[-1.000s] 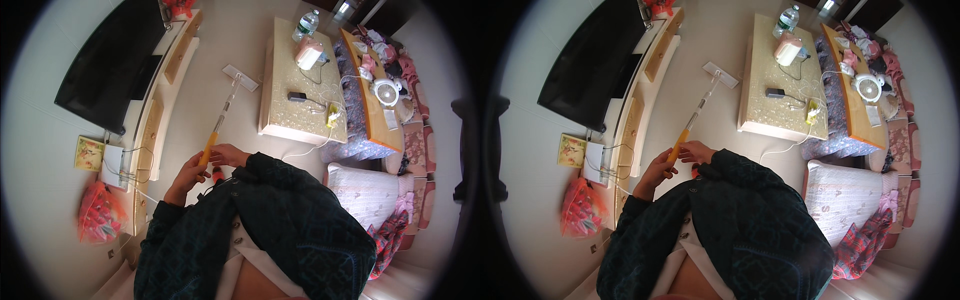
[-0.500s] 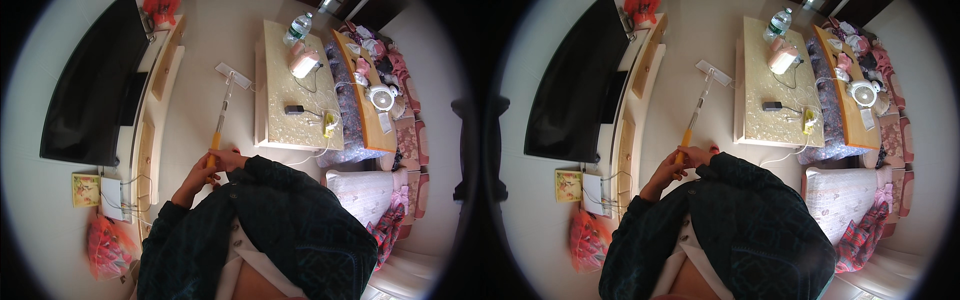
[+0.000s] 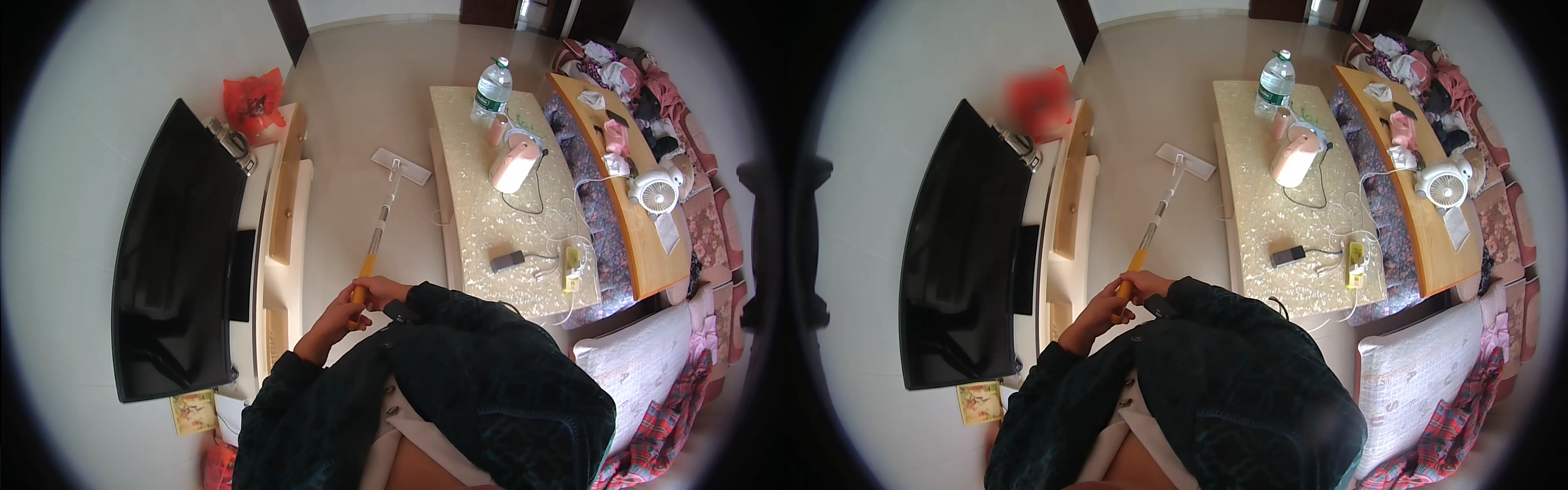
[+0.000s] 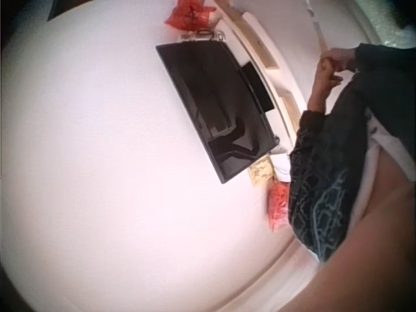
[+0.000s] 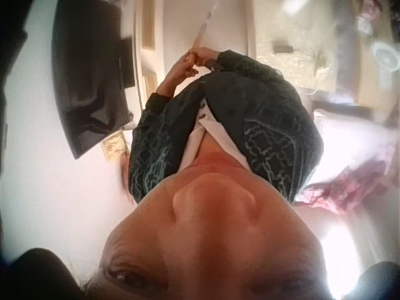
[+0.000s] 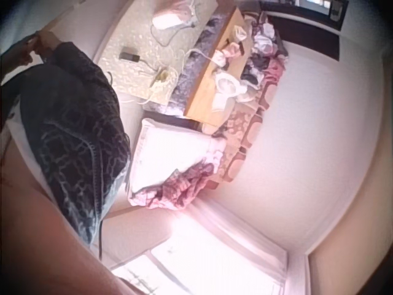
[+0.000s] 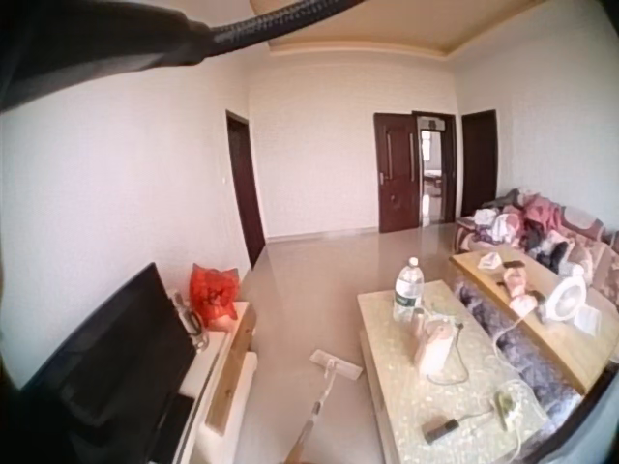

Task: The person assembles a mop by connecting a yellow handle to a mop head. They then extend the telescopic handle to its full length and hold the assembled mop upright in the room.

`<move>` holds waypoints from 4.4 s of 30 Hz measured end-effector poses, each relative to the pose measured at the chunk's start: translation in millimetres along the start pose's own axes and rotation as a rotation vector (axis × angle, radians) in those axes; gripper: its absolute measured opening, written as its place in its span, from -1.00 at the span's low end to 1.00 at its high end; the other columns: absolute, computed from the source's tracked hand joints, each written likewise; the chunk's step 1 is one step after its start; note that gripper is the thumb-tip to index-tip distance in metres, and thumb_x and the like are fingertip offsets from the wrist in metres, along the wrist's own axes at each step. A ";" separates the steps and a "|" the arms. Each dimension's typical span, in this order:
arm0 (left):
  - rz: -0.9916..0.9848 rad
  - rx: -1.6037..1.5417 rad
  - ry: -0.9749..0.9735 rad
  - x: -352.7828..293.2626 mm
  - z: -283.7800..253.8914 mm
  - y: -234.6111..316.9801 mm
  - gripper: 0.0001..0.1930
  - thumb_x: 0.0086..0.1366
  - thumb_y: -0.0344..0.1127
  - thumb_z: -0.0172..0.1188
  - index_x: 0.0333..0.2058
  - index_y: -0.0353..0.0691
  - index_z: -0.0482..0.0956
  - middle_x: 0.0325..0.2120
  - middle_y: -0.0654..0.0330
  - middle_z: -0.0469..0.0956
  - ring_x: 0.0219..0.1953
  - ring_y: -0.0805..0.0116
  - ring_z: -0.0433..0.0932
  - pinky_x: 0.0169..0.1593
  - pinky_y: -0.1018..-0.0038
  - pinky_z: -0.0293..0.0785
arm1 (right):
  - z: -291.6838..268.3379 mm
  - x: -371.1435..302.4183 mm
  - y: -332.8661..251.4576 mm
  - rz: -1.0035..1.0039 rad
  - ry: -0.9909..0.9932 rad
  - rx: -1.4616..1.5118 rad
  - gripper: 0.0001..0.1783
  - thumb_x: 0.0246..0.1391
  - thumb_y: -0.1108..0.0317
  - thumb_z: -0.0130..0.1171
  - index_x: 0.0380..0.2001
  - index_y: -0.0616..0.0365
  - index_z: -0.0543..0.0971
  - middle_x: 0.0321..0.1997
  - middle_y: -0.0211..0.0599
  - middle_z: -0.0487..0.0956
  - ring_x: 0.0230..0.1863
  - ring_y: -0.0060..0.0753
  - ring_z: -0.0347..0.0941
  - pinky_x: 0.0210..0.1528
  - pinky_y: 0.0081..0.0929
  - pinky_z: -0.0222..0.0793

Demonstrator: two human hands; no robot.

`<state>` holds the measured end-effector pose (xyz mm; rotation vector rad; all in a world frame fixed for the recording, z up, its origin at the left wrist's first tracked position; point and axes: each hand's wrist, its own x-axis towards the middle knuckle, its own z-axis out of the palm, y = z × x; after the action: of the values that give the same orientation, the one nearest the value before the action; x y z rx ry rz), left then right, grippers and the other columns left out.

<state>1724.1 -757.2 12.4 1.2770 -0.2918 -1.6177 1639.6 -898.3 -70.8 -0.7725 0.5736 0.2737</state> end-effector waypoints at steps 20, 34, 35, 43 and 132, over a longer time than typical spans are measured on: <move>-0.025 -0.130 -0.511 232.1 -60.8 203.5 -0.29 0.21 -0.47 0.03 0.30 -0.05 -0.06 0.04 0.01 0.31 0.02 0.05 0.43 0.03 0.13 0.46 | -111.1 111.7 -233.8 -0.067 0.264 0.130 -0.65 0.14 0.07 -0.10 -0.26 0.13 0.44 -0.39 -0.28 0.51 -0.44 -0.35 0.45 -0.35 -0.44 0.42; -0.077 0.047 -0.469 356.0 -173.5 378.9 -0.42 0.06 -0.49 0.01 0.12 -0.18 0.17 -0.10 0.05 0.39 -0.15 0.12 0.55 -0.14 0.28 0.56 | -112.3 260.8 -399.8 -0.143 0.428 0.159 -0.62 0.17 0.06 -0.12 -0.25 0.17 0.42 -0.38 -0.26 0.49 -0.42 -0.35 0.41 -0.32 -0.41 0.38; -0.073 0.076 -0.453 365.1 -177.4 386.9 -0.40 0.04 -0.48 0.01 0.14 -0.19 0.16 -0.10 0.04 0.40 -0.15 0.11 0.54 -0.16 0.29 0.56 | -118.4 270.4 -408.4 -0.123 0.456 0.177 -0.63 0.15 0.06 -0.10 -0.25 0.16 0.43 -0.36 -0.25 0.50 -0.39 -0.33 0.43 -0.31 -0.39 0.39; -0.032 0.011 -0.280 444.4 -219.1 452.3 -0.38 0.03 -0.48 -0.02 0.15 -0.18 0.18 -0.22 0.06 0.44 -0.37 0.25 0.53 -0.43 0.41 0.51 | -175.1 356.3 -489.7 -0.112 0.209 0.279 -0.67 0.20 0.10 -0.04 -0.22 0.17 0.44 -0.36 -0.24 0.49 -0.30 -0.26 0.49 -0.17 -0.37 0.46; -0.367 0.783 -0.535 1471.9 -182.5 1447.2 -0.24 0.08 -0.42 0.17 0.24 -0.17 -0.01 -0.53 0.21 0.39 -0.73 0.50 0.37 -0.70 0.55 0.31 | -822.8 735.8 -1628.4 -0.420 0.694 0.775 -0.84 0.15 0.28 0.05 -0.35 0.15 0.40 -0.46 -0.32 0.48 -0.36 -0.35 0.49 -0.25 -0.38 0.50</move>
<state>2777.1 -2540.6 82.0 1.4869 -1.1670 -2.2682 2628.3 -2598.5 -29.0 -0.1903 1.0586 -0.6109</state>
